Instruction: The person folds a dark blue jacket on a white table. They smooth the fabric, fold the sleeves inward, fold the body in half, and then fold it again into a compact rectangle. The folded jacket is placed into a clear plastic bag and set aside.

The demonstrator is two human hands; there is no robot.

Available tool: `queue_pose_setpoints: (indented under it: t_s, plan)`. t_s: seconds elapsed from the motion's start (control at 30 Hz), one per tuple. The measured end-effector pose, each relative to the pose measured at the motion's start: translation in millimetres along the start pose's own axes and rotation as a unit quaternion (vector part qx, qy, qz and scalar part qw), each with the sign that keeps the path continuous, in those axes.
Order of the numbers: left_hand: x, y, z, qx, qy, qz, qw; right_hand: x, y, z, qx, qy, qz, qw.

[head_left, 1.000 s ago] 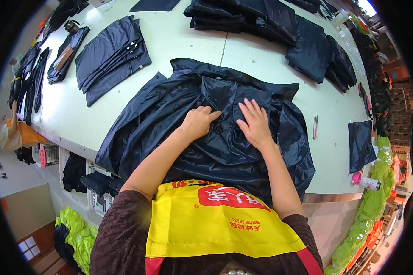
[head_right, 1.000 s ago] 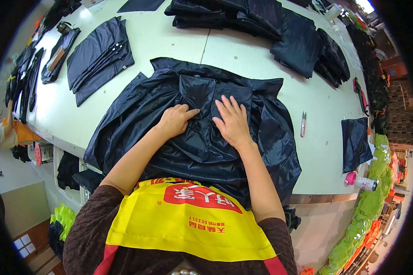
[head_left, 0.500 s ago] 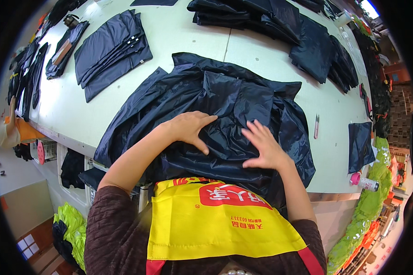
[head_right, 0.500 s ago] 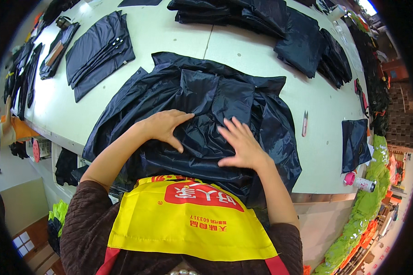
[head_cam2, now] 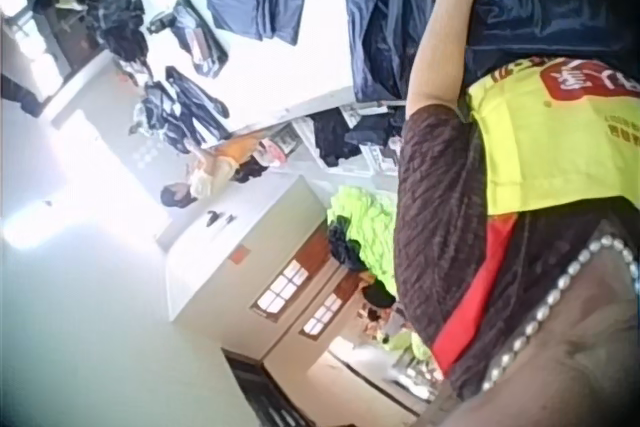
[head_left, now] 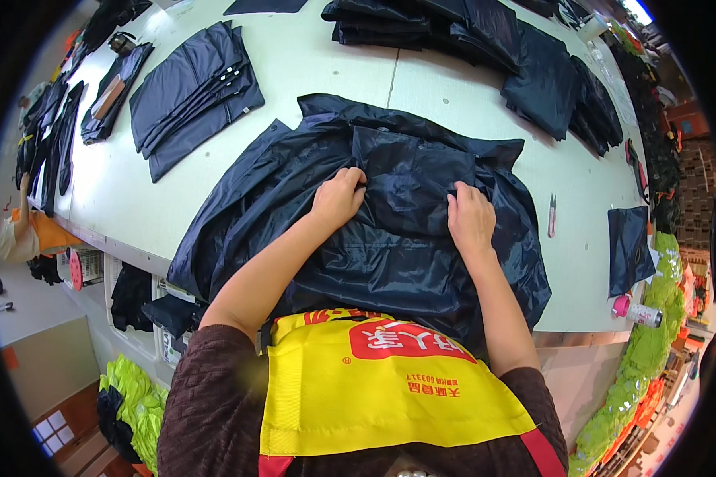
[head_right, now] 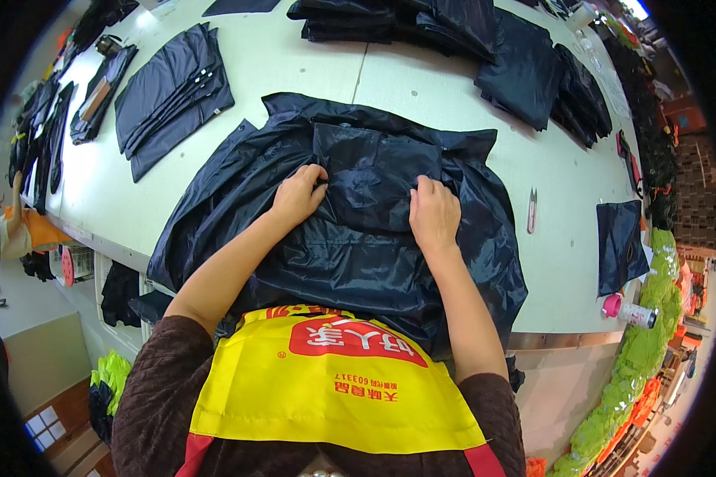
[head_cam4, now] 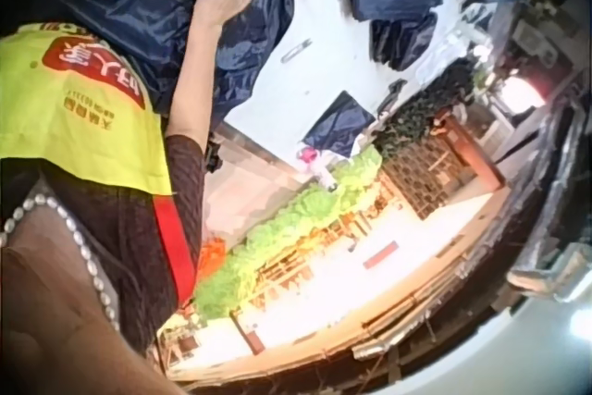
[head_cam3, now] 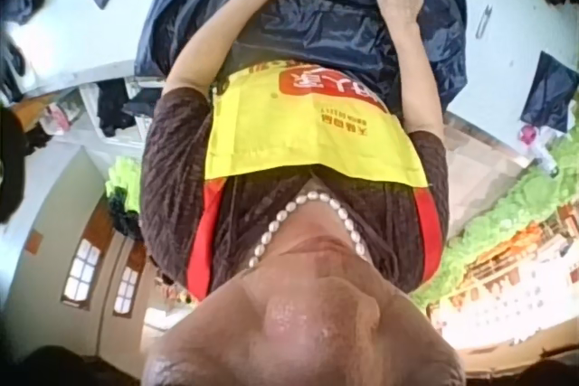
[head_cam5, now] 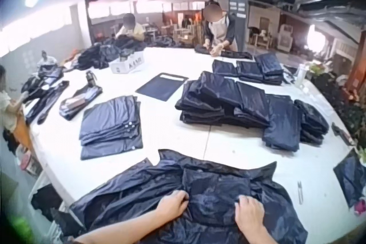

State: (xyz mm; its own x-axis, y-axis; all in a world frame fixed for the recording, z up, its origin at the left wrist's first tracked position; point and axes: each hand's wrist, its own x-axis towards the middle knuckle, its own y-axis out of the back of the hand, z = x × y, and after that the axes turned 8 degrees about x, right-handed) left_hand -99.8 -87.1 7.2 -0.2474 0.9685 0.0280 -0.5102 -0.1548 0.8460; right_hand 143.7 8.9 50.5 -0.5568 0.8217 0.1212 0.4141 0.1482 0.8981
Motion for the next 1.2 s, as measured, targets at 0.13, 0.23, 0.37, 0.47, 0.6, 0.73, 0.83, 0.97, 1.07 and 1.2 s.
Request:
queue_pose_setpoints:
  t_s: [0.13, 0.23, 0.37, 0.47, 0.6, 0.73, 0.83, 0.97, 1.07, 1.2]
  plan:
    - [2, 7, 0, 0.001, -0.008, -0.03, 1.0, -9, 1, -28, 0.023, 0.249, -0.025, 0.968]
    - [-1, 10, 11, 0.075, -0.095, 0.043, 0.992, -22, -34, -12, -0.046, 0.186, -0.136, 0.972]
    - [-13, 22, 34, 0.075, -0.358, 0.04, 0.93, -21, -39, -8, -0.04, 0.199, -0.122, 0.972]
    - [-14, -5, 23, 0.023, -0.381, -0.009, 0.924, -19, -36, -11, -0.031, 0.191, -0.14, 0.971]
    - [-1, -21, 17, -0.094, -0.266, -0.013, 0.959, -19, -38, 6, 0.078, 0.27, -0.026, 0.959]
    - [13, -18, 22, -0.117, -0.16, -0.072, 0.978, -15, -42, 3, 0.141, 0.232, 0.022, 0.962]
    - [5, -14, 27, -0.097, -0.227, 0.027, 0.969, -3, -43, 2, 0.151, 0.175, -0.002, 0.973]
    - [5, -11, 21, 0.052, -0.279, 0.034, 0.958, 6, -39, 1, 0.142, 0.141, -0.063, 0.978]
    - [11, -16, 20, 0.056, -0.227, 0.006, 0.972, 7, -13, -28, -0.002, 0.25, 0.067, 0.966]
    - [21, -18, 24, 0.078, -0.184, -0.043, 0.979, 0, -36, -7, 0.045, 0.26, 0.045, 0.964]
